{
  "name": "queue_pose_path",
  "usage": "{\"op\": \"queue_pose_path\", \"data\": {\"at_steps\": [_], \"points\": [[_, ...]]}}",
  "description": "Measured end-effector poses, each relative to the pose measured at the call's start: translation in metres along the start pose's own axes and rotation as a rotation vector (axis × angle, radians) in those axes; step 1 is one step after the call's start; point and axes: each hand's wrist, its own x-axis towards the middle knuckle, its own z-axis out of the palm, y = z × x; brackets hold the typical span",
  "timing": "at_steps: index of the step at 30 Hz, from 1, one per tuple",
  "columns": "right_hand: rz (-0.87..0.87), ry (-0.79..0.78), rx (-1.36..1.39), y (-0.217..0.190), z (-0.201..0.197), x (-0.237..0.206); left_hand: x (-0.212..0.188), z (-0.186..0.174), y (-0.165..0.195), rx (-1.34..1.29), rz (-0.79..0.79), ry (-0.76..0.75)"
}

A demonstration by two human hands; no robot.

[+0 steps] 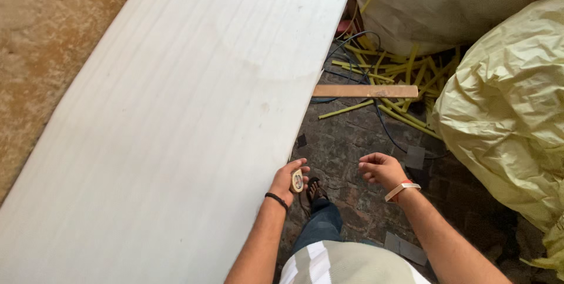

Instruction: The person peels a yellow foam layer off a white foam sheet, carries the white foam sheet to a work table, and lays it flat. They measure the sheet with a tape measure and a metal ruler, align a long wooden straightedge across it, and cut the foam along the straightedge with a knife.

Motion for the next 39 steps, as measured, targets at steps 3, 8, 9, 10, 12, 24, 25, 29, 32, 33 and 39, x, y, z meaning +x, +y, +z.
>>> {"op": "queue_pose_path", "data": {"at_steps": [3, 8, 9, 10, 12, 24, 25, 29, 32, 33, 39], "points": [[-0.015, 0.055, -0.144, -0.044, -0.023, 0.046, 0.058, 0.050, 0.019, 0.034, -0.082, -0.013], [-0.162, 0.062, -0.577, -0.108, -0.025, 0.117, 0.135, 0.093, 0.035, -0.046, -0.221, 0.013], [-0.143, 0.035, -0.679, -0.121, -0.021, 0.134, 0.145, 0.096, 0.038, -0.096, -0.184, 0.081], [-0.129, 0.001, -0.782, -0.134, -0.015, 0.153, 0.154, 0.098, 0.043, -0.149, -0.144, 0.156], [-0.332, -0.014, -0.993, -0.153, 0.000, 0.191, 0.163, 0.101, 0.055, -0.268, -0.079, 0.240], [-0.408, -0.294, -1.510, -0.197, -0.083, 0.360, 0.162, 0.120, 0.108, -0.741, 0.389, 0.347], [-0.285, -0.297, -1.572, -0.203, -0.115, 0.366, 0.159, 0.122, 0.109, -0.748, 0.405, 0.356], [-0.211, -0.491, -1.718, -0.225, -0.199, 0.373, 0.149, 0.135, 0.109, -0.731, 0.386, 0.406], [-0.392, -0.585, -1.623, -0.230, -0.148, 0.355, 0.146, 0.149, 0.109, -0.712, 0.398, 0.487], [-0.415, -0.578, -1.585, -0.231, -0.115, 0.347, 0.146, 0.151, 0.111, -0.706, 0.404, 0.495], [-0.391, -0.466, -1.422, -0.231, -0.058, 0.300, 0.153, 0.152, 0.111, -0.691, 0.399, 0.532]]}}
